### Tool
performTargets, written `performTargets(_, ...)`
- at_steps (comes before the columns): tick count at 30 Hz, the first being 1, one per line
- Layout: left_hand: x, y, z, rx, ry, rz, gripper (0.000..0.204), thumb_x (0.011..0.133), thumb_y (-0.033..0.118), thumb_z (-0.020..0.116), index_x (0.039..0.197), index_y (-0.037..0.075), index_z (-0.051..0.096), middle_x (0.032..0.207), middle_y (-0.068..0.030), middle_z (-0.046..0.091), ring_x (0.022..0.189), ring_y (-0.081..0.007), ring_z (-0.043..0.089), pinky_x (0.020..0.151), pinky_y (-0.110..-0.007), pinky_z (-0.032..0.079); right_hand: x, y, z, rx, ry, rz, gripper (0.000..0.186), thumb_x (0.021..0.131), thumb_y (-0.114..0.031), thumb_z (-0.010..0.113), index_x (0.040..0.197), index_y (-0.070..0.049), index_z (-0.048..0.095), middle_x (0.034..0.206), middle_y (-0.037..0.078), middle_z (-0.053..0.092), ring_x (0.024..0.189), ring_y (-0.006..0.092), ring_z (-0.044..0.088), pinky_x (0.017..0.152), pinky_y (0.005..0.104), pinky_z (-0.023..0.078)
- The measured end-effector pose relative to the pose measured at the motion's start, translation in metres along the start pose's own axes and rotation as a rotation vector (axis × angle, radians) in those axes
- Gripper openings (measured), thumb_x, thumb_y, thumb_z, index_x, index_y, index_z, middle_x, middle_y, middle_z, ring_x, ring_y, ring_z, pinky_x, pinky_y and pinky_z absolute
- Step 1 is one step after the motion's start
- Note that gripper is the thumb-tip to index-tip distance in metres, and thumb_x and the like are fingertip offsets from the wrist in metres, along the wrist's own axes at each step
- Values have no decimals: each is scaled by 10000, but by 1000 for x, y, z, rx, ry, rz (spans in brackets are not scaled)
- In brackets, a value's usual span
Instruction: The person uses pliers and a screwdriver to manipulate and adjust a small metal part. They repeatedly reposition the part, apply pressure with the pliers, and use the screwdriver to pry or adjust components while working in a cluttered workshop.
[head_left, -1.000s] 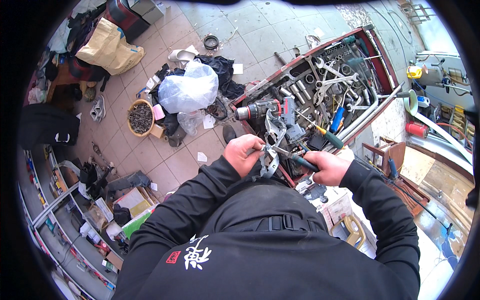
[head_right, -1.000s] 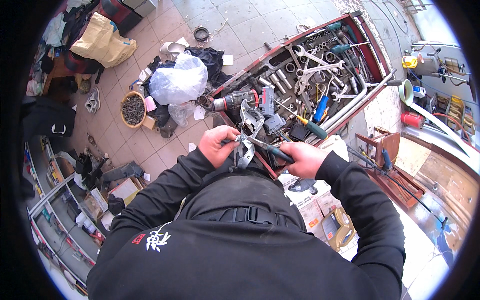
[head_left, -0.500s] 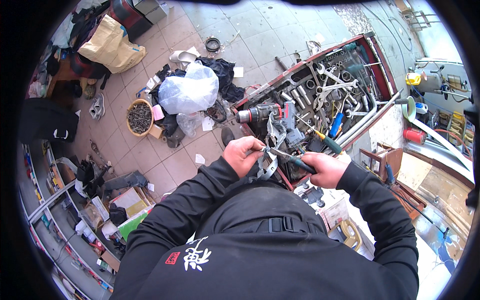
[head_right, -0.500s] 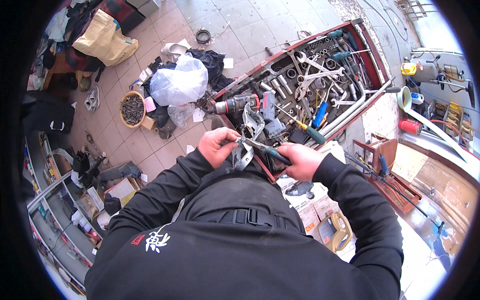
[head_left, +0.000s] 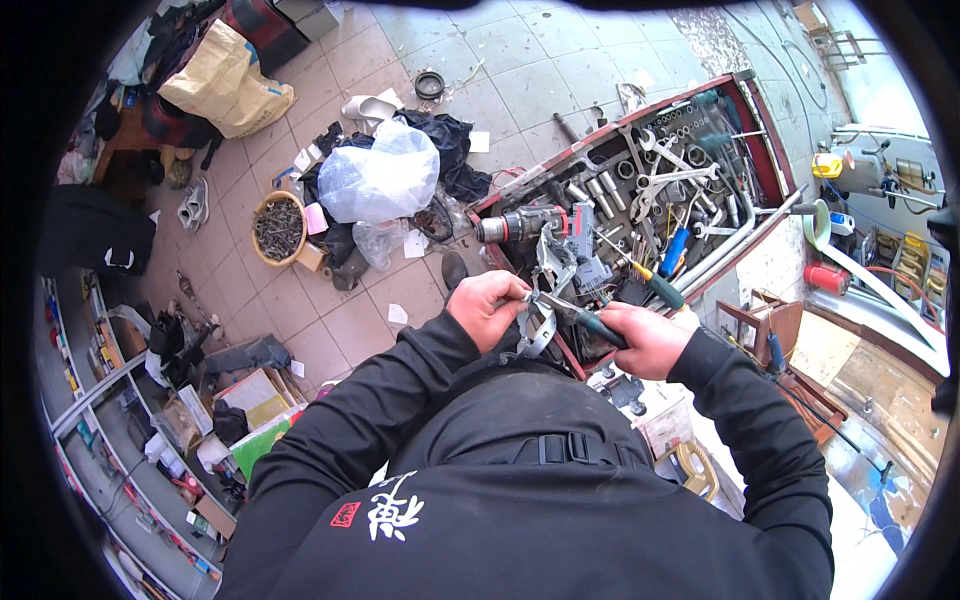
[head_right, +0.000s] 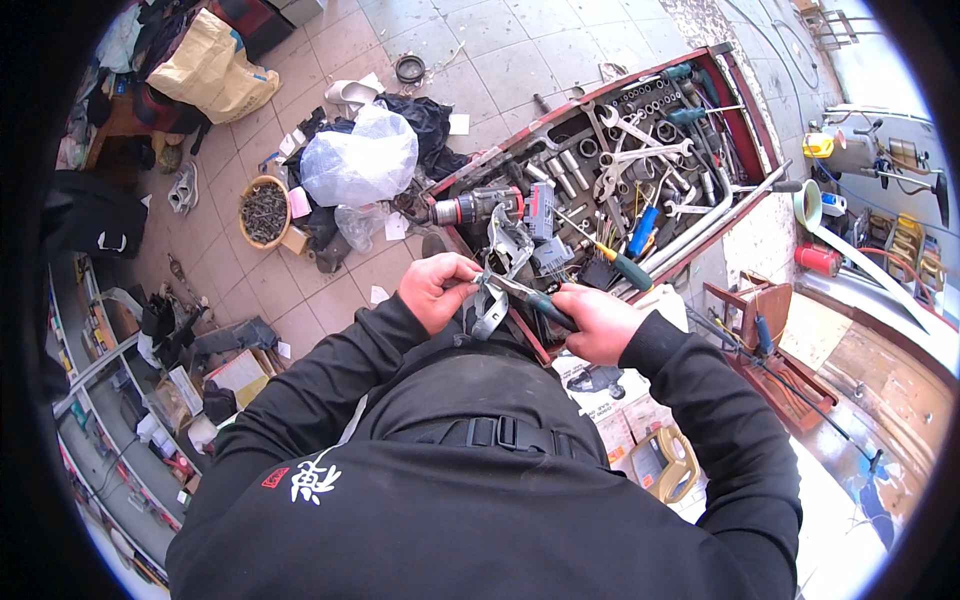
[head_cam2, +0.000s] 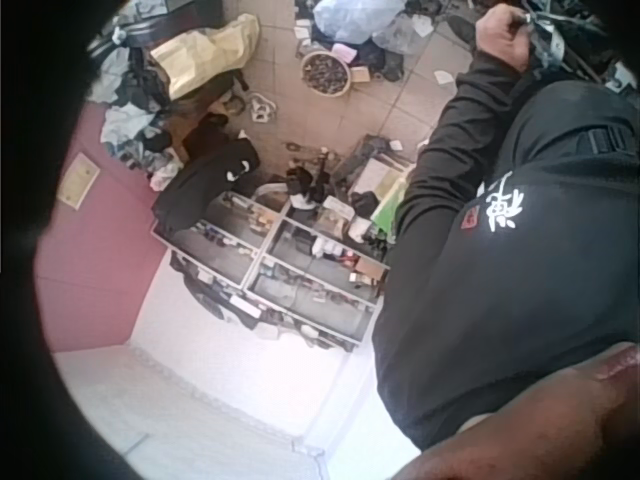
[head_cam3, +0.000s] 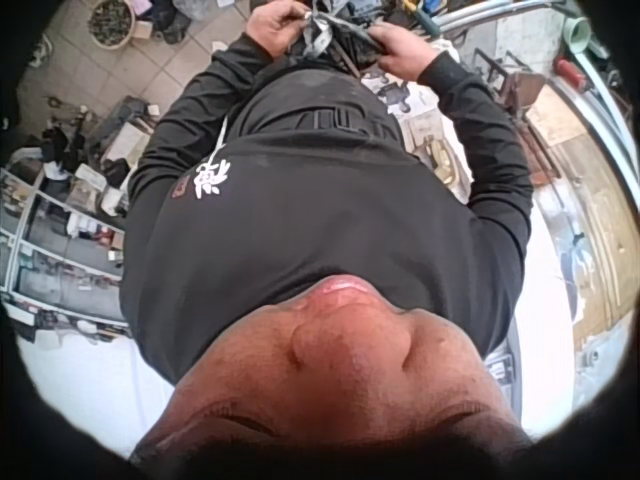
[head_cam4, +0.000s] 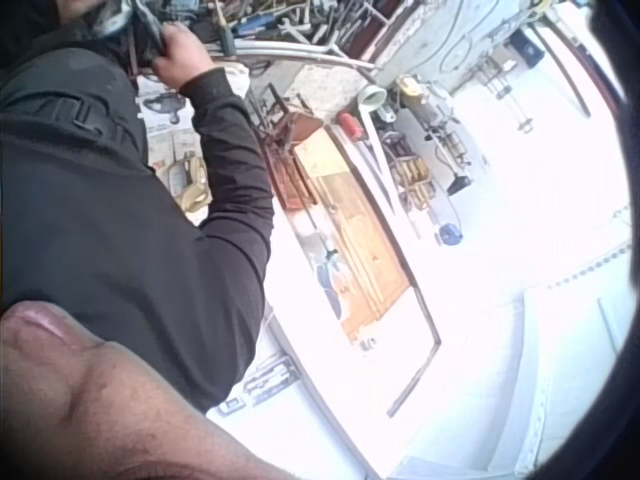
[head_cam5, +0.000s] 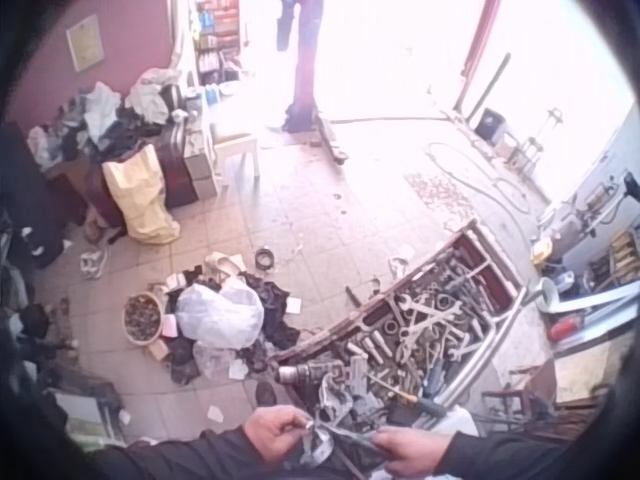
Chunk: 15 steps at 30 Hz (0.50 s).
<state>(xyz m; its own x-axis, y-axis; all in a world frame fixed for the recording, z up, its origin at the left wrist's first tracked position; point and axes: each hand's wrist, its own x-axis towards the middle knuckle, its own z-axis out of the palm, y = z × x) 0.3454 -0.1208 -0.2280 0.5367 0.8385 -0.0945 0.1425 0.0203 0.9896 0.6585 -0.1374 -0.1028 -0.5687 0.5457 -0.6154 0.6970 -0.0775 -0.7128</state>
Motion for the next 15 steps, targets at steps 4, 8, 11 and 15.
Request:
performTargets(4,4,5,-3,173,4,227,147,895,-75,788,1004,-18,707,1048,-175,761,897,-342,763,795,-389,612,4,-8,-6,-39,-17,26,200,830,-1,660,1017,35,600,1055,253,609,1087,476,626,965,521,527)
performTargets(8,4,8,-4,185,12,231,150,880,-59,784,993,-9,698,1010,-180,738,883,-402,739,767,-424,602,15,-4,-9,139,-192,203,183,858,-39,696,997,31,600,1016,278,641,1036,485,657,907,531,543)
performTargets(11,9,8,-5,172,34,268,152,886,-53,790,1008,-11,709,995,-177,746,858,-368,752,761,-408,605,20,-2,-3,-122,-47,6,194,861,-44,697,1012,34,604,1057,287,647,1025,500,664,903,545,555)
performTargets(15,22,6,-11,-25,13,3,152,909,-31,807,1041,-15,735,953,-151,769,818,-255,765,762,-377,604,13,-4,1,-206,17,20,216,863,-45,687,1048,33,606,1103,288,643,1089,511,654,964,557,557)
